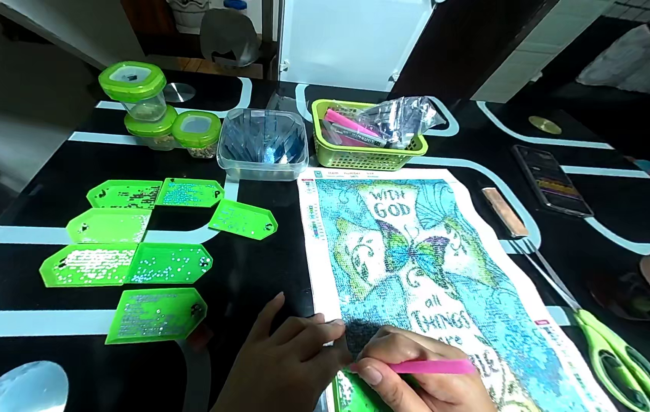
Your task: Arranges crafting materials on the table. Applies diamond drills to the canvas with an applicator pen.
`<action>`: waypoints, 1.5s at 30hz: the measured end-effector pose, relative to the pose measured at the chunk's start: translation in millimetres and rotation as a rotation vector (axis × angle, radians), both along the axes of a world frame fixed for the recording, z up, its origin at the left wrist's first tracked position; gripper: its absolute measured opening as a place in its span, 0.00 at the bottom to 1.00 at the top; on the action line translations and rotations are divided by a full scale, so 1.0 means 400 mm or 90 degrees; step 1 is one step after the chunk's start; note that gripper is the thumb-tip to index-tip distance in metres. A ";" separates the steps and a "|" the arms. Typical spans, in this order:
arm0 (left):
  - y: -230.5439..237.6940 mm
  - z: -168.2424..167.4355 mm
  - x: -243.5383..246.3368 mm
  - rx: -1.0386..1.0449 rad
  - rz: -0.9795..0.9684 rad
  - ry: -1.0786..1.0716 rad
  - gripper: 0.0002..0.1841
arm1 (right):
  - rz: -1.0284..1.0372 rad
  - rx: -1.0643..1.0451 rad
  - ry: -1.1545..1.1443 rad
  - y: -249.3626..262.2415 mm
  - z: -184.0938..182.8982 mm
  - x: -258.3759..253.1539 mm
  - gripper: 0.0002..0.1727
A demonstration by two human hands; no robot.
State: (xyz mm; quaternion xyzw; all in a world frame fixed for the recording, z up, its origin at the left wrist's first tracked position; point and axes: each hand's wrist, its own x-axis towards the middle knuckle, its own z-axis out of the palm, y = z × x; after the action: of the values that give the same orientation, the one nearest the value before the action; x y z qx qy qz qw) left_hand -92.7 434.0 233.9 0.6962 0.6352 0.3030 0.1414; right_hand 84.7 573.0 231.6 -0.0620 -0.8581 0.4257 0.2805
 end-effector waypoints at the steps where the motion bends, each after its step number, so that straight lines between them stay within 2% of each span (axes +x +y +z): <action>1: 0.000 -0.001 0.000 0.002 0.000 0.002 0.19 | 0.001 -0.003 0.000 0.000 0.000 0.000 0.12; 4: 0.001 -0.002 -0.002 -0.003 -0.002 0.003 0.19 | -0.004 -0.063 0.008 0.003 0.004 0.005 0.12; 9: -0.001 0.006 -0.006 -0.037 -0.013 -0.012 0.21 | -0.077 -0.359 0.043 0.042 0.042 0.016 0.13; 13: 0.000 0.021 -0.008 -0.068 -0.027 -0.017 0.21 | -0.155 -0.411 0.067 0.105 0.061 0.027 0.17; 17: 0.000 0.023 -0.011 -0.071 -0.039 -0.020 0.22 | -0.184 -0.345 0.037 0.124 0.047 0.020 0.15; 23: 0.001 0.029 -0.012 -0.087 -0.044 -0.016 0.22 | -0.136 -0.186 0.009 0.129 -0.004 -0.005 0.15; 35: -0.001 0.030 -0.013 -0.091 -0.043 -0.026 0.23 | -0.124 -0.059 -0.004 0.128 -0.020 -0.006 0.16; 41: 0.001 0.032 -0.013 -0.092 -0.044 -0.014 0.23 | -0.144 0.176 -0.032 0.107 -0.003 -0.007 0.19; 45: 0.000 0.032 -0.013 -0.089 -0.041 -0.022 0.22 | -0.143 0.246 -0.034 0.100 0.001 -0.012 0.18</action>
State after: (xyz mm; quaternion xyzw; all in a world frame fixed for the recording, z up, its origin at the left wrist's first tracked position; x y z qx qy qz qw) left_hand -97.9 434.0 246.9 0.6995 0.6293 0.2654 0.2105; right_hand 79.9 613.0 232.1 -0.1134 -0.9185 0.2179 0.3099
